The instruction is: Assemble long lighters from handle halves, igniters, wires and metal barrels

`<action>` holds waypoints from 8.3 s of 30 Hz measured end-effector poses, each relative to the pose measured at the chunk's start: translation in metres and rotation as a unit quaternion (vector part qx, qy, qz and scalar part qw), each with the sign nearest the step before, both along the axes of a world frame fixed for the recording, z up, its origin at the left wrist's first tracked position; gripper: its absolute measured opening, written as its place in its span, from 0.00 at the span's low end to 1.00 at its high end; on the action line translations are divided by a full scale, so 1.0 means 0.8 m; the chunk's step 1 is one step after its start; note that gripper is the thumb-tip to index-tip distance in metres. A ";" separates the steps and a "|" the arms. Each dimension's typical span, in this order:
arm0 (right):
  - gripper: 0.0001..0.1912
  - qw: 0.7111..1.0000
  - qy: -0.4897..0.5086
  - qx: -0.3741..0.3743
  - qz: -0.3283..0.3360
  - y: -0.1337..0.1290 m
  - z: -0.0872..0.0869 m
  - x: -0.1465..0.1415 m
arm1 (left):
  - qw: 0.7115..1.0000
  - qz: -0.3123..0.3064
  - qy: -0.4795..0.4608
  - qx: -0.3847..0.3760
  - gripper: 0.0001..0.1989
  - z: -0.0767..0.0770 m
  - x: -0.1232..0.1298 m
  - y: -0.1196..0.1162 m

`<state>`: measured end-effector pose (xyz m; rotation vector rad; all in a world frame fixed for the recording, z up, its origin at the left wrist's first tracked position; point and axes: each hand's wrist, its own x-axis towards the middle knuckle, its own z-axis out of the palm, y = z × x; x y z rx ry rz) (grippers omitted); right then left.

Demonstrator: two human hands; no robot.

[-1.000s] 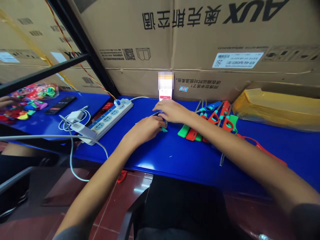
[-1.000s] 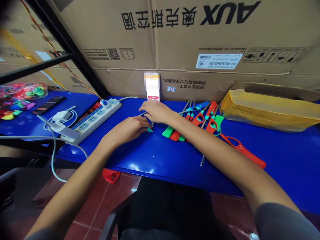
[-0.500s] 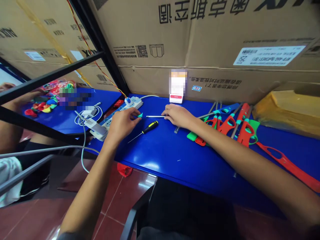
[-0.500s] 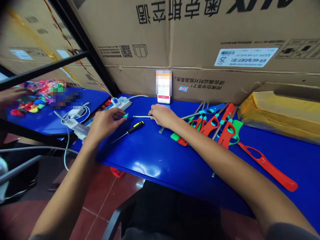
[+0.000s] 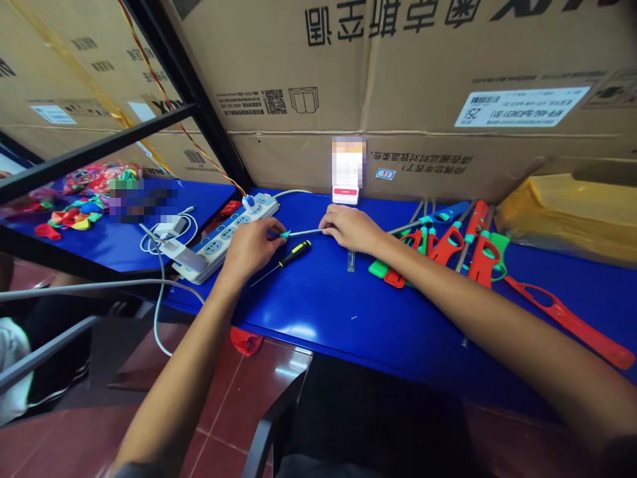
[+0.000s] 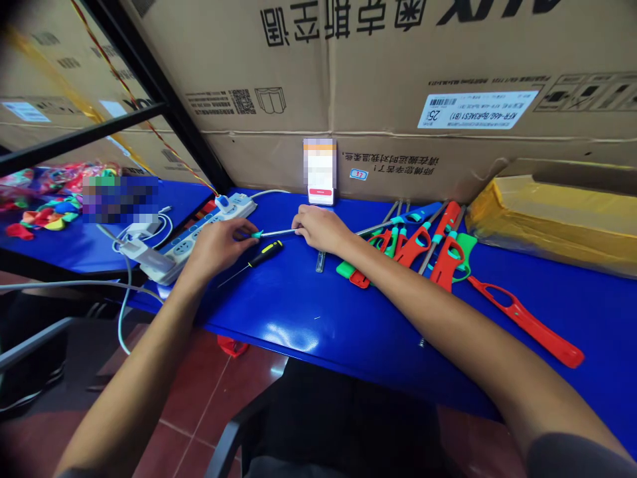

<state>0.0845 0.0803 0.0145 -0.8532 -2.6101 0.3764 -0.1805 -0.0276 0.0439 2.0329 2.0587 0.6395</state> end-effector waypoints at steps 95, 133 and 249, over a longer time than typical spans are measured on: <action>0.15 0.984 0.110 -0.141 -0.005 -0.013 0.005 -0.017 | 0.984 -0.154 -0.073 0.045 0.13 -0.020 0.019 0.026; 0.14 0.994 0.073 -0.080 -0.008 -0.006 0.007 -0.012 | 0.992 -0.125 0.000 0.034 0.16 -0.020 -0.008 0.026; 0.15 0.994 -0.054 0.015 -0.090 -0.126 0.028 0.229 | 0.897 -0.441 0.020 0.035 0.13 0.014 0.194 0.075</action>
